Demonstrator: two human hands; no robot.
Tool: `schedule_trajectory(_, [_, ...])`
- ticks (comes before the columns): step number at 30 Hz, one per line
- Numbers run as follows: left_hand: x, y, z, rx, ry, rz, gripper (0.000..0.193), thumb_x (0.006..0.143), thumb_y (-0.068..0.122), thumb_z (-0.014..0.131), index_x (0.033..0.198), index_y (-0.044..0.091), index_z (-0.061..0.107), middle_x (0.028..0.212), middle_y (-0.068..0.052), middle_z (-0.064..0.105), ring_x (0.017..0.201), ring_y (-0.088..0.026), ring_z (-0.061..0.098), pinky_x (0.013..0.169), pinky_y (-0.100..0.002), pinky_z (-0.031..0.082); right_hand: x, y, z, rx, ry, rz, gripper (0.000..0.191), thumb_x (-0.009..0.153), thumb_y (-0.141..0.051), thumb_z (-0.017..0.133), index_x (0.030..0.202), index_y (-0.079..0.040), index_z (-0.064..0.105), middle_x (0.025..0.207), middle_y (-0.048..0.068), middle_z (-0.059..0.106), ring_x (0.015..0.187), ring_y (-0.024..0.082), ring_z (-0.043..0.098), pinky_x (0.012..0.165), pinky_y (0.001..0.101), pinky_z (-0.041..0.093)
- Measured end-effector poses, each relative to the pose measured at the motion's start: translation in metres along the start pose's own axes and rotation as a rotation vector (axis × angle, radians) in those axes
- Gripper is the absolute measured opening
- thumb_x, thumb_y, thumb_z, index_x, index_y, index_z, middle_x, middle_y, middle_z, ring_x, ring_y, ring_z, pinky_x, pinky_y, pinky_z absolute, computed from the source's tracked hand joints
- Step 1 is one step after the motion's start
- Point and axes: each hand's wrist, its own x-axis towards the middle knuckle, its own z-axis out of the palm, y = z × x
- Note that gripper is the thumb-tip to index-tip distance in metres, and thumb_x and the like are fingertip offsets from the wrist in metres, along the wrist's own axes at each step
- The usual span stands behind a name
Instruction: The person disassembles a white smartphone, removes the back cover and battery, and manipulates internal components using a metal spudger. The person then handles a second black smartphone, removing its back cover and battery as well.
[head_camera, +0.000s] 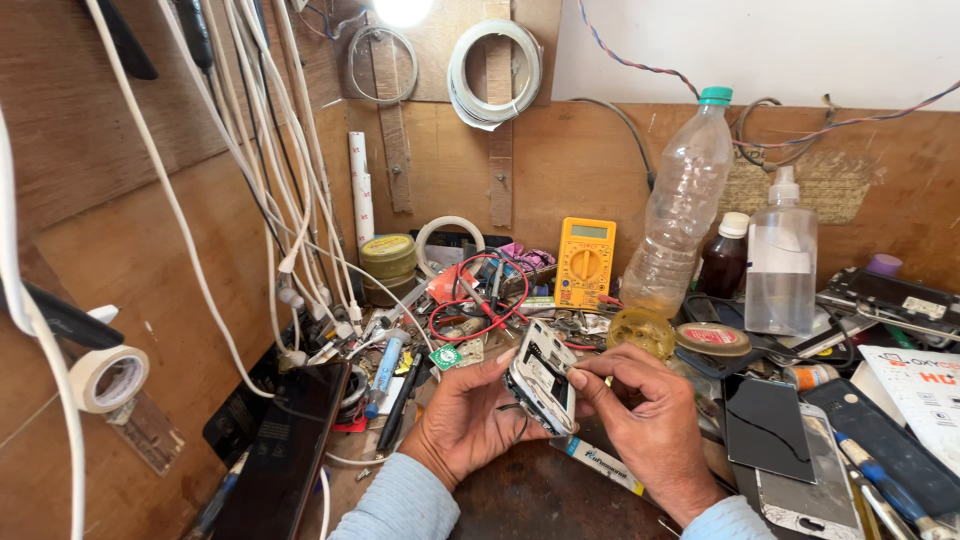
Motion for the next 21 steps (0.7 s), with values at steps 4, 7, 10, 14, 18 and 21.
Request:
schedule_trajectory(4, [0.000, 0.000, -0.001, 0.017, 0.010, 0.006, 0.074, 0.094, 0.036, 0.065, 0.150, -0.006, 0.042, 0.139, -0.028, 0.059, 0.125, -0.047, 0.061, 0.106, -0.053, 0.054, 0.000, 0.004, 0.004, 0.076, 0.008, 0.142, 0.012, 0.087, -0.010, 0.076, 0.092, 0.001, 0.080, 0.084, 0.004, 0.072, 0.066, 0.007, 0.062, 0.056, 0.0233, 0.050])
schedule_trajectory(7, [0.000, 0.000, -0.001, 0.015, 0.011, 0.002, 0.075, 0.093, 0.036, 0.065, 0.151, -0.005, 0.042, 0.139, -0.027, 0.059, 0.126, -0.046, 0.062, 0.108, -0.052, 0.053, -0.001, 0.006, 0.004, 0.111, -0.002, 0.153, 0.014, 0.087, -0.011, 0.076, 0.094, 0.001, 0.081, 0.084, 0.003, 0.073, 0.064, 0.006, 0.064, 0.056, 0.0213, 0.052])
schedule_trajectory(10, [0.000, 0.000, 0.000, 0.026, 0.013, 0.008, 0.075, 0.093, 0.036, 0.066, 0.150, -0.005, 0.042, 0.138, -0.027, 0.059, 0.126, -0.046, 0.061, 0.108, -0.053, 0.053, -0.001, 0.007, 0.005, 0.131, 0.002, 0.205, 0.016, 0.087, -0.011, 0.076, 0.096, 0.001, 0.082, 0.081, 0.004, 0.073, 0.062, 0.007, 0.063, 0.055, 0.0222, 0.051])
schedule_trajectory(14, [0.000, 0.000, -0.001, 0.043, 0.016, 0.026, 0.072, 0.094, 0.034, 0.066, 0.150, -0.005, 0.043, 0.137, -0.027, 0.060, 0.125, -0.045, 0.062, 0.106, -0.052, 0.054, -0.001, 0.010, 0.005, 0.146, 0.015, 0.230, 0.018, 0.089, -0.011, 0.077, 0.099, 0.001, 0.083, 0.081, 0.005, 0.071, 0.061, 0.006, 0.057, 0.054, 0.0227, 0.046])
schedule_trajectory(18, [-0.001, 0.000, -0.003, 0.054, 0.041, 0.035, 0.068, 0.096, 0.033, 0.066, 0.149, -0.005, 0.044, 0.134, -0.028, 0.062, 0.120, -0.047, 0.065, 0.099, -0.051, 0.057, 0.000, 0.013, 0.005, 0.263, -0.003, 0.273, 0.020, 0.088, -0.012, 0.074, 0.102, 0.001, 0.081, 0.088, 0.004, 0.076, 0.066, 0.004, 0.067, 0.059, 0.0215, 0.057])
schedule_trajectory(21, [0.000, 0.000, -0.004, -0.018, 0.003, 0.020, 0.066, 0.097, 0.029, 0.065, 0.149, -0.006, 0.044, 0.134, -0.028, 0.063, 0.120, -0.045, 0.066, 0.099, -0.052, 0.059, -0.001, 0.014, 0.006, 0.339, -0.015, 0.250, 0.021, 0.091, -0.013, 0.074, 0.104, 0.002, 0.080, 0.087, 0.001, 0.076, 0.066, 0.002, 0.066, 0.058, 0.0205, 0.056])
